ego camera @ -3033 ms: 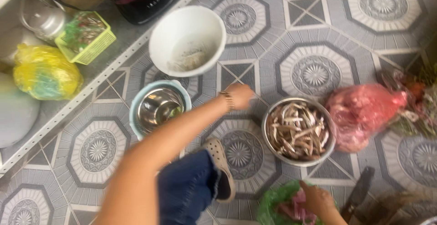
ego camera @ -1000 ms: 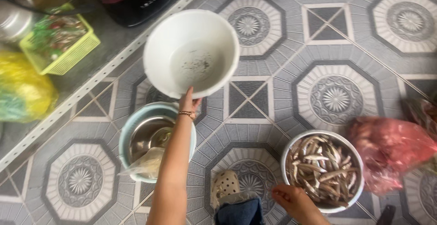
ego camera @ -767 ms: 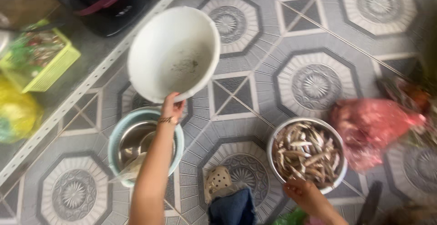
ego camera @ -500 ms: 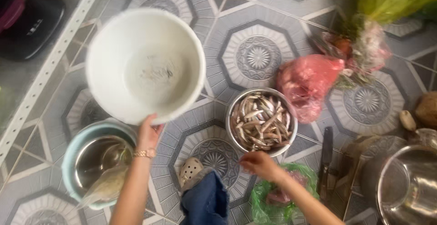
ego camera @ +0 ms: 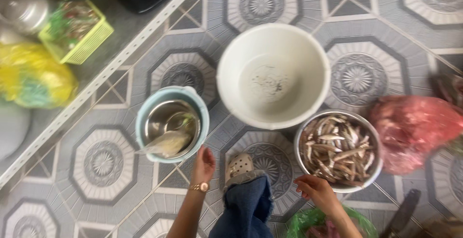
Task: The person sits on the kitchen floor and unpacks plastic bags of vegetables, meat and fish, arranging the produce on the floor. They fill a blue basin with water from the tap, rinse a stainless steel bowl, and transfer meat and fish from bags into metal bowls.
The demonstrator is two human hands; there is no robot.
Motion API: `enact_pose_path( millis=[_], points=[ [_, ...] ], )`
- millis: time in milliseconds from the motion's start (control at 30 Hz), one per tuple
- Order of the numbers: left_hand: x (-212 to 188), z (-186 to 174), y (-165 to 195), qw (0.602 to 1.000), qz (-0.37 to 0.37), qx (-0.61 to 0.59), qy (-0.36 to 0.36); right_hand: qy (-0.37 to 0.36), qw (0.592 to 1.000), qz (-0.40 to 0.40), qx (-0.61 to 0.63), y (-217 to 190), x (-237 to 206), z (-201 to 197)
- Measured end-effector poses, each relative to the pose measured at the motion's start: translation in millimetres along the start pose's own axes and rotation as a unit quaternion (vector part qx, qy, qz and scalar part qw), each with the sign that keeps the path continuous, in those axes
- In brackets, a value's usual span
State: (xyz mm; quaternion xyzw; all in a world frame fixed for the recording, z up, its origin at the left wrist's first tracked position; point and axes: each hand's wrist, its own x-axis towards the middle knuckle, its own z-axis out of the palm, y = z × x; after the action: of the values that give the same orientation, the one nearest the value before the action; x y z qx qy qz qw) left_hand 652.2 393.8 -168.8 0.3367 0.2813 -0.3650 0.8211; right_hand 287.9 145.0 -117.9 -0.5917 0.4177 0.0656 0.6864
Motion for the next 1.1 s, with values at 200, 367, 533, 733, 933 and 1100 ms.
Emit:
enact_pose_path(
  millis=[200, 367, 533, 733, 933, 1100],
  points=[
    [2.8, -14.4, 59.3, 0.997, -0.014, -0.047, 0.064, -0.06, 0.998, -0.011, -0.008, -12.0, 40.2, 48.1],
    [23.3, -8.5, 49.9, 0.997, 0.01, -0.034, 0.07, -0.087, 0.996, -0.001, -0.023, -38.6, 45.1, 64.8],
    [34.8, -14.1, 53.9, 0.988, 0.032, 0.022, 0.15, -0.069, 0.997, 0.004, -0.032, -54.2, 40.8, 58.2],
    [23.3, 3.4, 90.6, 0.88, 0.174, 0.369, 0.243, -0.069, 0.995, 0.02, -0.063, -51.1, 46.7, 55.1],
    [16.3, 18.5, 161.6, 0.32, 0.455, 0.823, 0.112, -0.084, 0.994, 0.052, -0.05, -50.3, 58.2, 66.3],
    [52.4, 30.1, 166.4, 0.178, 0.306, 0.935, 0.004, -0.118, 0.982, 0.002, -0.147, -87.4, 73.8, 92.0]
  ],
)
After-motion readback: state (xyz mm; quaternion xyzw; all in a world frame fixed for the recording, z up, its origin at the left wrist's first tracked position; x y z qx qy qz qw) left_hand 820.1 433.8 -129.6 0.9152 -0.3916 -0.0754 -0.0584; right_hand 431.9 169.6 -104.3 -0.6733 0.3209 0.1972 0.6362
